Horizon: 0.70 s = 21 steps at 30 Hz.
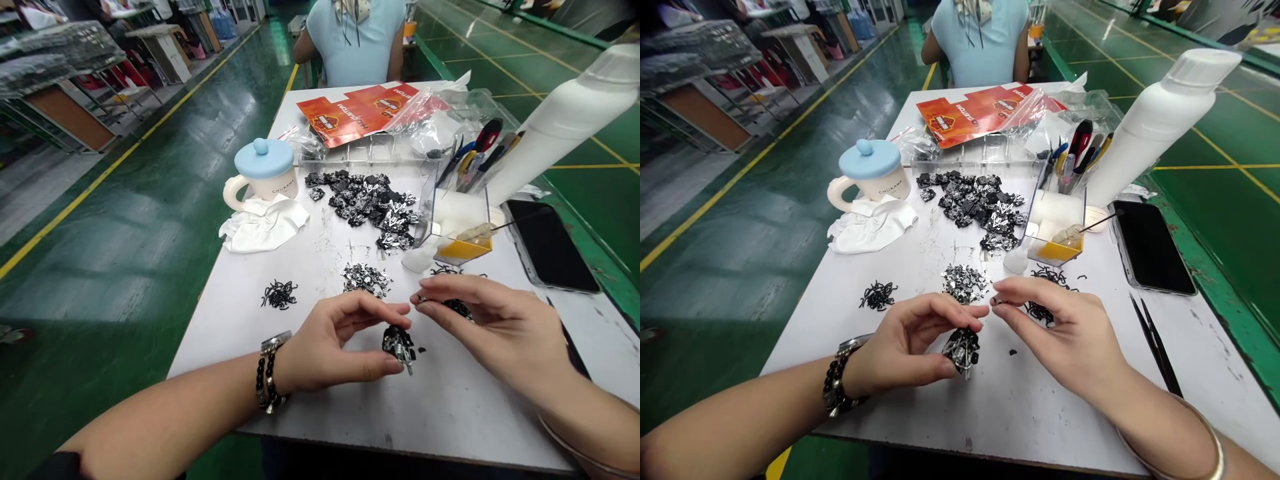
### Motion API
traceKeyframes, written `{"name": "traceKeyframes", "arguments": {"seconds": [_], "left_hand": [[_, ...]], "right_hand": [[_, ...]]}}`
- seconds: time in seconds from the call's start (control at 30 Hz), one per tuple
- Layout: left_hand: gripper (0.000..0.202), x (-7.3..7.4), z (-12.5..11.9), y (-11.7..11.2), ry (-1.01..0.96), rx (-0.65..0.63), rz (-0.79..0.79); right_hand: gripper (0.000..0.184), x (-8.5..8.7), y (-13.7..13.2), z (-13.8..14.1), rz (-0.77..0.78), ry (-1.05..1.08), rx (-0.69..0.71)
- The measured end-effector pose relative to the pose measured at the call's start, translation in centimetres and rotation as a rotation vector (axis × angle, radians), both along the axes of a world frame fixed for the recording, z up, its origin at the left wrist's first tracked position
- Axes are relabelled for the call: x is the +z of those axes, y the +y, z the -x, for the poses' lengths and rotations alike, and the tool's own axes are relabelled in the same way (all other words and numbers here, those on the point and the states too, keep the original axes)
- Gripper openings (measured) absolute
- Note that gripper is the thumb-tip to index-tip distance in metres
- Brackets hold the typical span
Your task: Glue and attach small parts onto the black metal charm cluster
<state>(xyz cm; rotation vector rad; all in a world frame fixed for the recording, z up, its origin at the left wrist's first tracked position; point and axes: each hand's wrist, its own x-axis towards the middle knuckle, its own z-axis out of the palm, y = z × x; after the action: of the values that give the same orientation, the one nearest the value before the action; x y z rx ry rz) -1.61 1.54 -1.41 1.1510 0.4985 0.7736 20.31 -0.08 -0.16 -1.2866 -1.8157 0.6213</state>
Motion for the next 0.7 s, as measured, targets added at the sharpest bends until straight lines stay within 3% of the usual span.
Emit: {"name": "traceKeyframes", "arguments": {"seconds": [0.1, 0.3, 0.4, 0.5, 0.6, 0.7], "left_hand": [[0.033, 0.0, 0.1, 0.0, -0.080, -0.025, 0.101], [0.033, -0.2, 0.3, 0.0, -0.136, -0.048, 0.173], [0.032, -0.3, 0.2, 0.1, -0.144, -0.040, 0.188], [0.031, -0.3, 0.2, 0.2, -0.154, -0.030, 0.197], [0.030, -0.3, 0.1, 0.3, -0.175, -0.005, 0.209], [0.030, -0.4, 0.1, 0.3, -0.183, -0.006, 0.210]], "right_hand": [[0.018, 0.3, -0.4, 0.7, -0.076, -0.041, 0.056], [0.013, 0.2, -0.2, 1.1, -0.052, -0.033, 0.116], [0.012, -0.2, 0.0, 1.1, -0.184, -0.147, 0.050], [0.022, -0.6, 0.2, 1.1, -0.312, -0.200, 0.071], [0.030, -0.8, 0.3, 1.2, -0.326, -0.178, 0.129], [0.026, -0.7, 0.4, 1.0, -0.344, -0.152, 0.145]]}}
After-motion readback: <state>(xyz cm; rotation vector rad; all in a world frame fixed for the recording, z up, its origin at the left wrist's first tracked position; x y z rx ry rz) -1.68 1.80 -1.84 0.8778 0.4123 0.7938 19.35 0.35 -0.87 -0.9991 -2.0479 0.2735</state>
